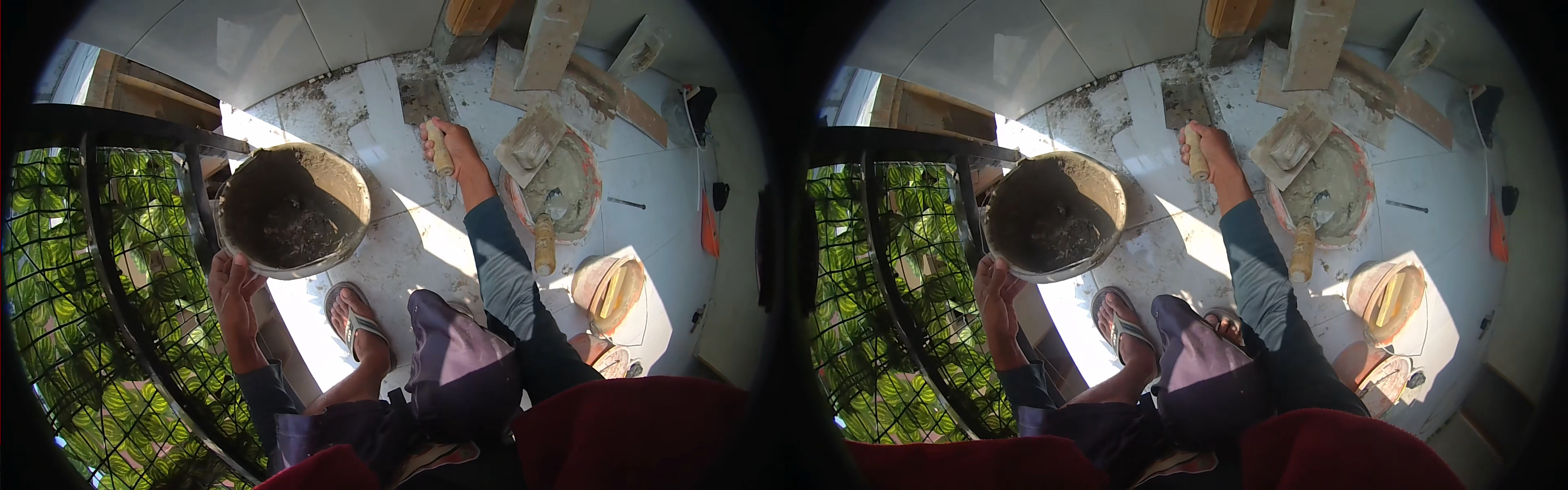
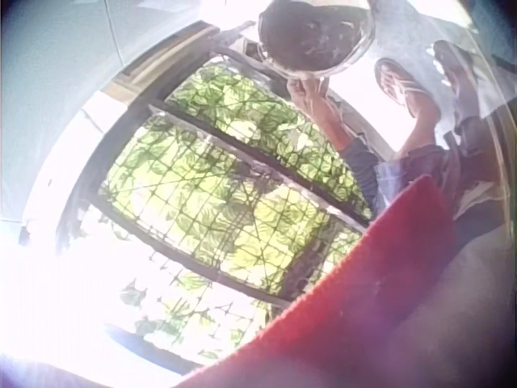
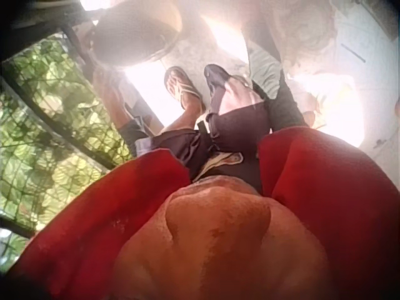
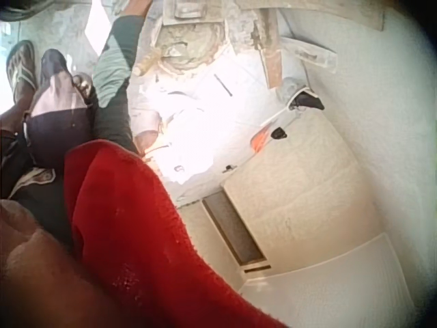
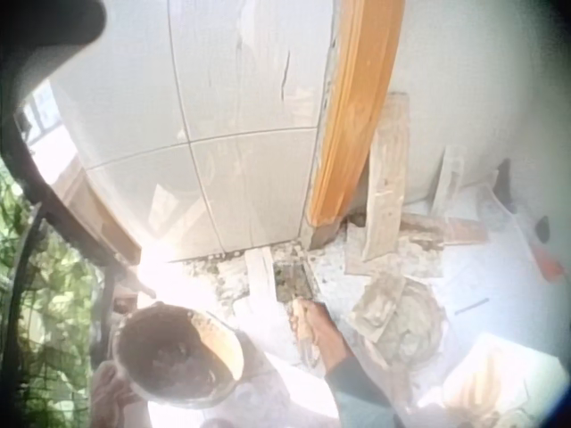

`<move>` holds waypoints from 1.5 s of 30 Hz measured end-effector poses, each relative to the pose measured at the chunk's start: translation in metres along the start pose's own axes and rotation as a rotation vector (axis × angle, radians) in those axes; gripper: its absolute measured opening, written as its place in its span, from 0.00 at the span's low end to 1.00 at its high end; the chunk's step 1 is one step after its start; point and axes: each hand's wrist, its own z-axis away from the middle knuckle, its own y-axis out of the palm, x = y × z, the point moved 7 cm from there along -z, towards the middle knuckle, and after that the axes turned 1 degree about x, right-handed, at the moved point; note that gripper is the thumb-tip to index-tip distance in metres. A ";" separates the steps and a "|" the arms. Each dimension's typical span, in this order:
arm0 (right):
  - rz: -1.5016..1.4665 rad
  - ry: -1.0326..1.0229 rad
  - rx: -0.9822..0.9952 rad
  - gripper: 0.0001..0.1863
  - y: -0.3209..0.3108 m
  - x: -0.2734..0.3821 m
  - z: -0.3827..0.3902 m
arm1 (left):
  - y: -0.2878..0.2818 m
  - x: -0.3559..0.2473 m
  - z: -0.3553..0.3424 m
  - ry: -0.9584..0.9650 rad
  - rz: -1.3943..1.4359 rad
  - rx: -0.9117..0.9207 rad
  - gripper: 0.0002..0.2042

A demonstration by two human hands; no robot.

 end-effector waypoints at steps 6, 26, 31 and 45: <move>0.080 0.025 0.018 0.15 0.007 0.043 -0.047 | 0.005 -0.010 -0.001 0.010 -0.042 -0.020 0.16; 0.490 -0.308 -0.148 0.19 0.007 0.035 -0.013 | 0.015 -0.018 -0.007 0.020 -0.084 -0.008 0.14; 0.733 -0.437 0.097 0.15 0.061 0.016 0.085 | 0.011 -0.012 -0.010 0.015 -0.145 0.007 0.18; 0.265 -0.218 -0.184 0.14 -0.018 0.007 0.076 | 0.017 -0.008 0.000 0.048 -0.120 -0.011 0.15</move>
